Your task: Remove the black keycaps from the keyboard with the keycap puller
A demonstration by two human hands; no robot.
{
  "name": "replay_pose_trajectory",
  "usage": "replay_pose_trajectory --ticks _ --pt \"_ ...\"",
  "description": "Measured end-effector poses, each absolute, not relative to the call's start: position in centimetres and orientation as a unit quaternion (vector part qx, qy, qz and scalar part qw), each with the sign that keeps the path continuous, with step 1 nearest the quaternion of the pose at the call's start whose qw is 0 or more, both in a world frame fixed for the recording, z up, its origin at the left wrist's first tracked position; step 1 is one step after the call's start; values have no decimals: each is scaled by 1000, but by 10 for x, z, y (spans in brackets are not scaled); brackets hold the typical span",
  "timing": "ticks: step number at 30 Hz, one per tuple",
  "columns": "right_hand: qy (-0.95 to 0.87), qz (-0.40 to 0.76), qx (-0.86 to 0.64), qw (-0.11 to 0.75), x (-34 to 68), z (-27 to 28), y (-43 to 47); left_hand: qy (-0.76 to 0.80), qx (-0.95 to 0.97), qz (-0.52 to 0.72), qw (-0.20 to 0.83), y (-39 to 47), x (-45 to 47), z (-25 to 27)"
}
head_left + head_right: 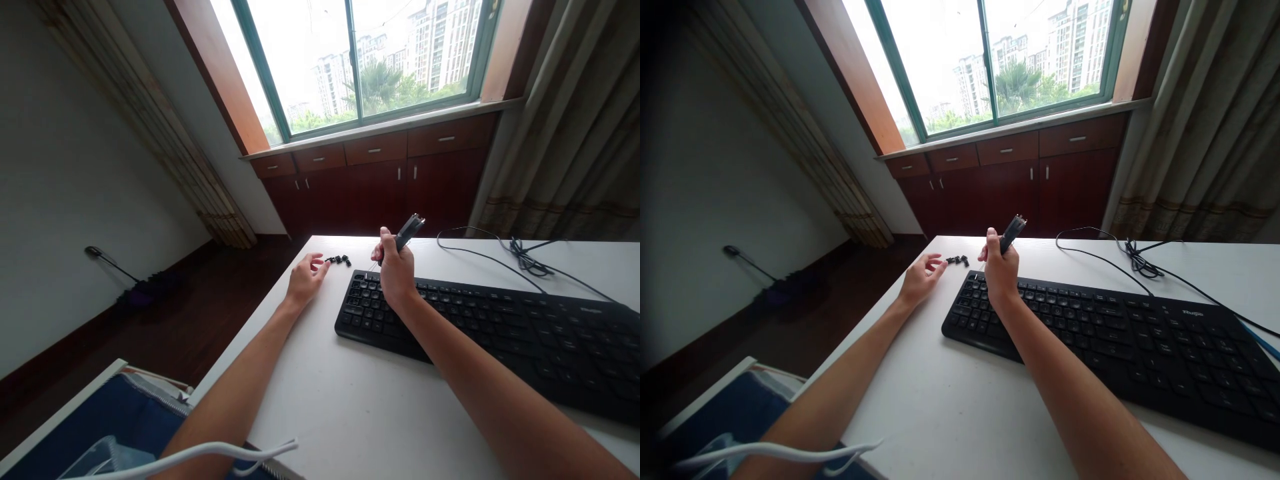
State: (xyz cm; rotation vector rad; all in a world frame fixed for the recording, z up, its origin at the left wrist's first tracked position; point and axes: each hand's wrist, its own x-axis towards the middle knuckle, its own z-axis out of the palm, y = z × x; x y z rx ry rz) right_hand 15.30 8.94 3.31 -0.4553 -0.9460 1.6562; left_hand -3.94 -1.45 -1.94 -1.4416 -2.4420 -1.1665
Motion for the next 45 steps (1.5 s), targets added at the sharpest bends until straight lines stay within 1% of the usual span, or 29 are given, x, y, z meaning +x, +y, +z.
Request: replay_pose_trajectory --ticks 8,12,15,19,26,28,31,34,38,42,45 --pt "-431 748 -152 482 159 42 74 -771 -525 -357 51 -16 -16 -10" --pt "-455 736 -141 481 158 45 65 -778 -526 -340 47 -15 -18 -10" --pt "-440 746 -148 477 157 46 63 -790 -512 -334 50 -15 -26 -12" --pt "-414 763 -153 472 158 45 65 -782 -526 -334 29 -15 -34 -13" --pt "-415 772 -110 469 165 47 61 -732 -574 -365 31 -20 -21 -1" --pt "-414 769 -102 476 166 47 59 -705 -620 -345 3 -25 -14 7" --pt "-399 781 -104 469 168 48 60 -630 -722 -282 -44 -32 -3 18" --pt "-391 797 -117 446 169 47 63 -562 -787 -248 -53 -35 8 27" --pt "-400 798 -131 430 170 43 65 -536 -808 -241 -36 -34 20 32" --pt "-407 807 -148 401 169 42 62 -526 -817 -232 -44 -33 26 33" --pt "-406 805 -169 399 167 40 58 -534 -813 -228 -45 -32 26 33"
